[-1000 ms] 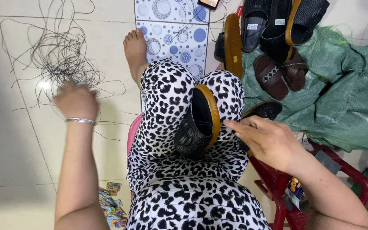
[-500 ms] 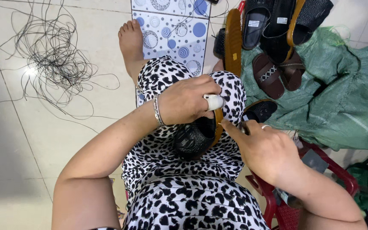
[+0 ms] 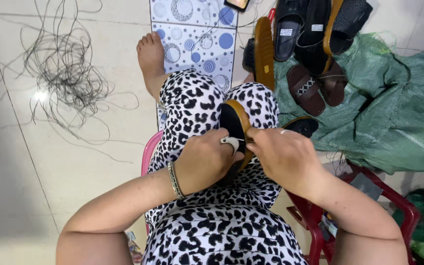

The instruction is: The person sews a black slipper with a brown sole using a needle and black thread. They repeatedly pull the thread through the slipper's edge, creating stitches, and discard excess thread onto the floor.

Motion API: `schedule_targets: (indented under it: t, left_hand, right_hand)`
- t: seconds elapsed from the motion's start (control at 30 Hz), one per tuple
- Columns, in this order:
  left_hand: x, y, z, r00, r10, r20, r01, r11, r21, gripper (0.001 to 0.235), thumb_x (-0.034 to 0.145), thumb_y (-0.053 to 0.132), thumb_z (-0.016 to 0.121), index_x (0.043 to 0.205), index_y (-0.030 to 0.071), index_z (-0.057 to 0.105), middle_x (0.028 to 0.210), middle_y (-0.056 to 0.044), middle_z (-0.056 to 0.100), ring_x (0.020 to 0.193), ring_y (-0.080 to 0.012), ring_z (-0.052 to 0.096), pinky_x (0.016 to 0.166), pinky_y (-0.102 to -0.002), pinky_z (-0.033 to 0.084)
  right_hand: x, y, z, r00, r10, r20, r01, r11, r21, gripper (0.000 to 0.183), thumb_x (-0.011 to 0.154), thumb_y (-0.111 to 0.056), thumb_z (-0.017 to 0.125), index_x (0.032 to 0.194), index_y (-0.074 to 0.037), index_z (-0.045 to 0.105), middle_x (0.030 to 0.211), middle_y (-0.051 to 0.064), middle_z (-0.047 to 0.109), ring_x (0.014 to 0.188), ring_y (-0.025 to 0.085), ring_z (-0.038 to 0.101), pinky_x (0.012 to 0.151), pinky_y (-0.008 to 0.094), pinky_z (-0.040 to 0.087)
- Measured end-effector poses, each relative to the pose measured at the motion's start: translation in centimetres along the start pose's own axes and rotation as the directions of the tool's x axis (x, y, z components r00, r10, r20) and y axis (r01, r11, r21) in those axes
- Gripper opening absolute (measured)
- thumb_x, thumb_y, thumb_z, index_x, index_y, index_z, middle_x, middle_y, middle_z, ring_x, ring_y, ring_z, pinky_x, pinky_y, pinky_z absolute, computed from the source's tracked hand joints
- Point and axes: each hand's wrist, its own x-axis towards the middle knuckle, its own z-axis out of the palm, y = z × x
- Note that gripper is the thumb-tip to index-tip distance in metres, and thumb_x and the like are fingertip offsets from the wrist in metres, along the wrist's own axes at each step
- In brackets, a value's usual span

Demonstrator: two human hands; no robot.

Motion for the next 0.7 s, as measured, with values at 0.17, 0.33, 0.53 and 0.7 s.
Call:
schedule_targets:
  t: [0.17, 0.33, 0.53, 0.7]
  left_hand:
    - [2.7, 1.3, -2.8, 0.923, -0.107, 0.37, 0.236, 0.916, -0.325, 0.037, 0.089, 0.023, 0.071, 0.064, 0.0, 0.055, 0.068, -0.013, 0.055, 0.065, -0.0362, 0.062, 0.05, -0.044, 0.048]
    - [3.6, -0.3, -6.4, 0.706, -0.183, 0.684, 0.617, 0.633, -0.468, 0.027, 0.098, 0.024, 0.066, 0.078, 0.006, 0.07, 0.079, -0.006, 0.071, 0.073, -0.0189, 0.07, 0.069, -0.029, 0.059]
    - [2.8, -1.0, -7.2, 0.681, -0.012, 0.733, 0.699, 0.311, -0.644, 0.005, 0.088, 0.012, 0.077, 0.09, 0.009, 0.074, 0.087, -0.006, 0.073, 0.08, -0.0211, 0.07, 0.081, -0.036, 0.057]
    - [3.7, -1.0, -6.2, 0.795, -0.073, 0.602, 0.596, 0.276, -0.754, 0.004, 0.093, 0.01, 0.071, 0.093, 0.006, 0.072, 0.095, -0.008, 0.071, 0.085, -0.0219, 0.067, 0.083, -0.038, 0.055]
  right_hand:
    - [0.3, -0.7, -0.1, 0.991, -0.101, -0.091, 0.087, 0.986, -0.142, 0.012, 0.103, -0.018, 0.052, 0.095, -0.011, 0.057, 0.06, 0.002, 0.05, 0.054, 0.024, 0.059, 0.054, 0.032, 0.05]
    - [-0.5, 0.2, 1.0, 0.993, -0.061, -0.1, 0.059, 0.998, -0.028, 0.015, 0.103, -0.02, 0.055, 0.111, -0.012, 0.064, 0.065, 0.002, 0.056, 0.057, 0.023, 0.064, 0.052, 0.032, 0.051]
    - [-0.2, 0.8, 1.4, 0.991, -0.085, -0.099, 0.087, 0.996, 0.02, 0.019, 0.103, -0.021, 0.057, 0.117, -0.011, 0.064, 0.066, 0.003, 0.056, 0.058, 0.024, 0.064, 0.053, 0.032, 0.052]
    - [-0.3, 0.8, 1.0, 0.993, -0.079, -0.087, 0.082, 0.996, 0.031, 0.02, 0.1, -0.02, 0.062, 0.116, -0.009, 0.065, 0.07, 0.006, 0.062, 0.062, 0.026, 0.068, 0.055, 0.033, 0.054]
